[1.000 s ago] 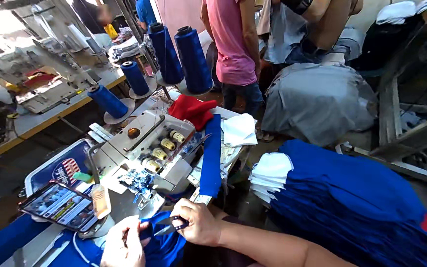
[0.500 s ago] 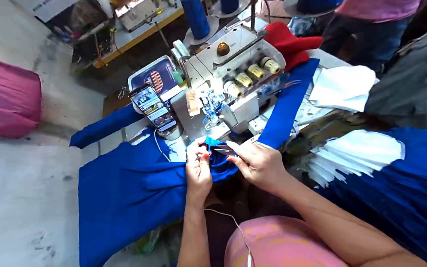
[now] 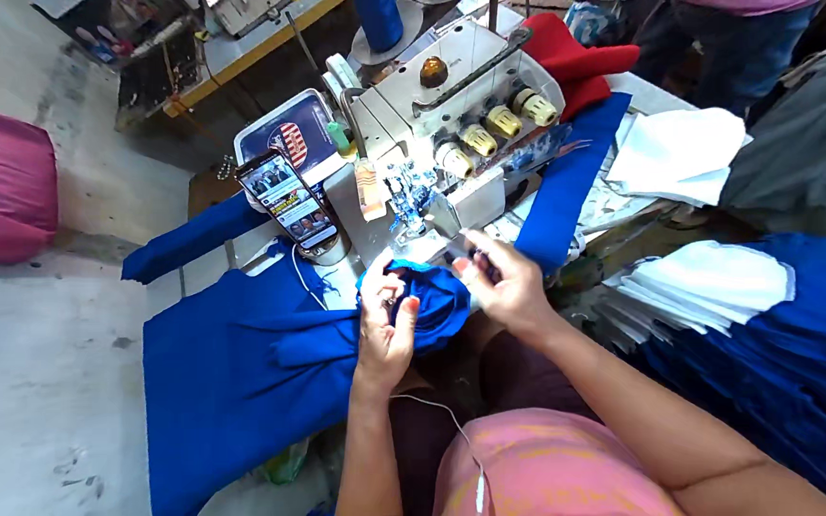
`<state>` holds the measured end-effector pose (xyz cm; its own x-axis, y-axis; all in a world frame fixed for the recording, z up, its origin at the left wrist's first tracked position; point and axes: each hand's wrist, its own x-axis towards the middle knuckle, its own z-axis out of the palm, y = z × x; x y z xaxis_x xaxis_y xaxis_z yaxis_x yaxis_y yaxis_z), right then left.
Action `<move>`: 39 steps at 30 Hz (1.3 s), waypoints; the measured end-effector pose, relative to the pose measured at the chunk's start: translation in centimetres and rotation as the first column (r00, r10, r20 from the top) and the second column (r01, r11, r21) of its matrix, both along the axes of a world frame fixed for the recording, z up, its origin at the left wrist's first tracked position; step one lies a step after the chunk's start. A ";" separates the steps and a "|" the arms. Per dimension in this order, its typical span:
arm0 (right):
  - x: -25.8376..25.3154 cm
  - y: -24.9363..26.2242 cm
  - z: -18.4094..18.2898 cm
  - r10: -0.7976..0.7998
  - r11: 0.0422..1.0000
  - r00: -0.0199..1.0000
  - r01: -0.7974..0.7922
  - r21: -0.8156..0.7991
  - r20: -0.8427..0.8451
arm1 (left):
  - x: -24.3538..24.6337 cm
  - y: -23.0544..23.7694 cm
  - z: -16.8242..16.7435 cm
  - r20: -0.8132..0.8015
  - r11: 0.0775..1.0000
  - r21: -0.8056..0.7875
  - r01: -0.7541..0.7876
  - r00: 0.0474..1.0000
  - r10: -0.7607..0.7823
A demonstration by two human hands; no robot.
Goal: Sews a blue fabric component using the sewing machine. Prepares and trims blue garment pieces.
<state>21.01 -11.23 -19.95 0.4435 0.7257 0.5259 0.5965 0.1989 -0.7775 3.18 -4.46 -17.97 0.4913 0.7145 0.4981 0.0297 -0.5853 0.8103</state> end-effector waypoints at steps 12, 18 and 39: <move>2.0 0.7 0.4 -0.155 0.983 0.971 0.132 0.130 0.184 | 0.8 3.1 2.1 -0.341 0.923 0.330 -0.198 0.887 0.312; -2.1 1.7 -1.6 0.089 0.993 0.996 -0.091 0.071 0.025 | 0.5 4.2 2.5 -0.475 0.804 0.590 -0.075 0.773 0.421; -1.0 0.5 3.1 0.393 0.885 0.675 -0.462 0.058 -0.625 | -1.4 3.1 4.6 -0.030 0.925 -0.377 0.043 0.998 -0.059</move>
<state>20.02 -10.70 -16.85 0.2669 0.9478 0.1744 -0.1373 0.2165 -0.9666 1.75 -1.33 -13.34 0.5458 0.8191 0.1765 0.0452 -0.2391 0.9699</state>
